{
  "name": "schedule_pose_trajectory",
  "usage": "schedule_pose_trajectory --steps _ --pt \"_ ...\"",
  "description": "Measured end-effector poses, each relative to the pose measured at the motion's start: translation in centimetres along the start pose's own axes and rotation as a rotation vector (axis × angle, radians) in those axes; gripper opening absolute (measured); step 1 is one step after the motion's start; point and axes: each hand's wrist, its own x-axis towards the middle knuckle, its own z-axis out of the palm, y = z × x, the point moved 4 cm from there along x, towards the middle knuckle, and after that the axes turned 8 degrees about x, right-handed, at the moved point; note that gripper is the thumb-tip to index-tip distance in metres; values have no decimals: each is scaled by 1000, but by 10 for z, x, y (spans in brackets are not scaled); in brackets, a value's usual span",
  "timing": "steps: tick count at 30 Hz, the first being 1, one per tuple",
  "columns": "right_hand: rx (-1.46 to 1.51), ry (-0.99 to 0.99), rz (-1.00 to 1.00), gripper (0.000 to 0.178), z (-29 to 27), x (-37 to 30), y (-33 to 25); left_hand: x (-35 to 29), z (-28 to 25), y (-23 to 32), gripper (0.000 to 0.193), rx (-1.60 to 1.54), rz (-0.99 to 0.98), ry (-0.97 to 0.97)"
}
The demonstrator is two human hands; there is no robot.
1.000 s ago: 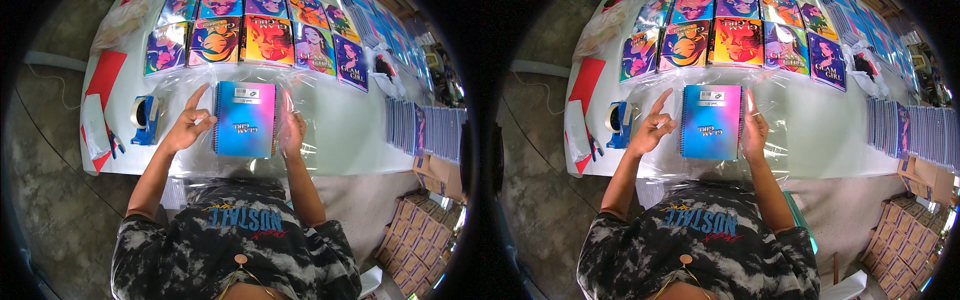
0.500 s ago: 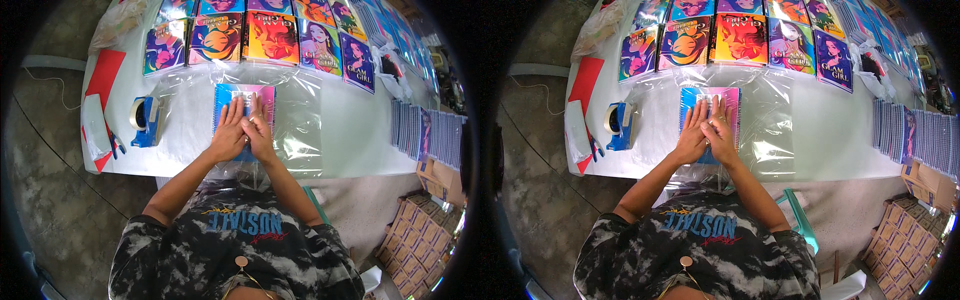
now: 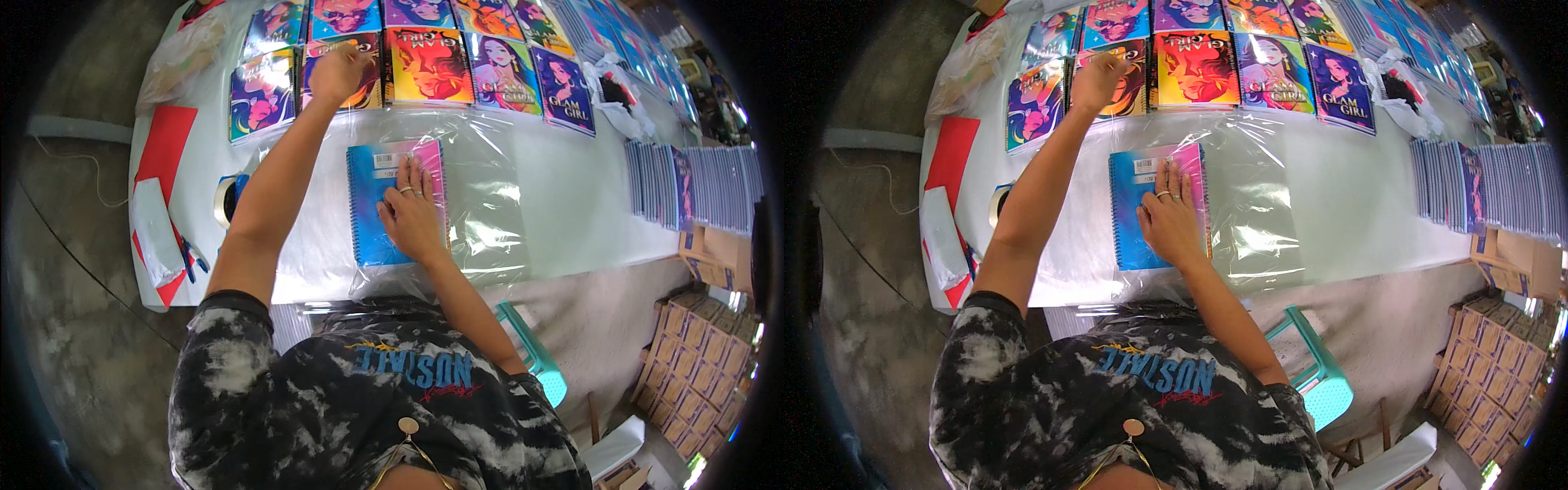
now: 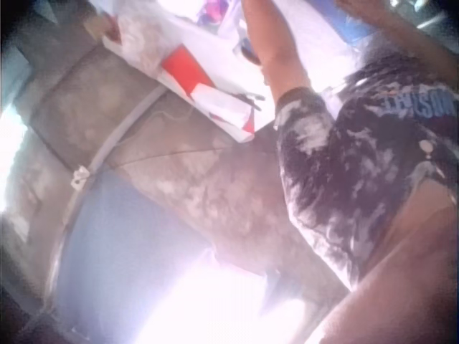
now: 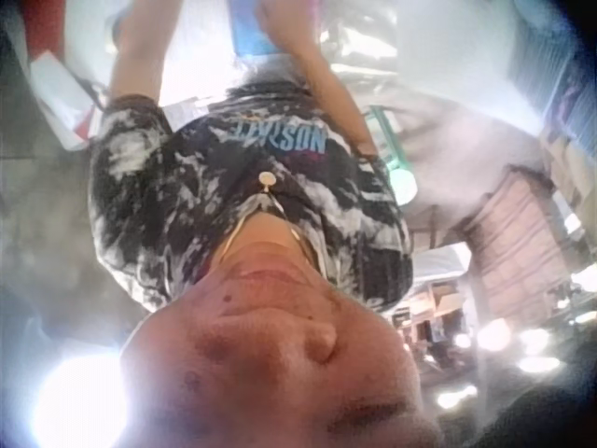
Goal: The person places spiral-bound notebooks into clear plastic bags on a table, then seals each bag with tape. The person repeats this process for multiple notebooks, stacking the sealed packages on the table.
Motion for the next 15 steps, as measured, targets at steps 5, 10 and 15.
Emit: schedule_pose_trajectory --steps 5,10,15 --pt "0 45 1 19 0 -2 -2 -56 26 51 42 -32 283 -483" --pt "2 38 0 18 1 1 -6 -72 -12 26 20 -177 -3 95" --pt "-2 10 35 19 4 2 2 -207 -6 9 44 227 305 37"
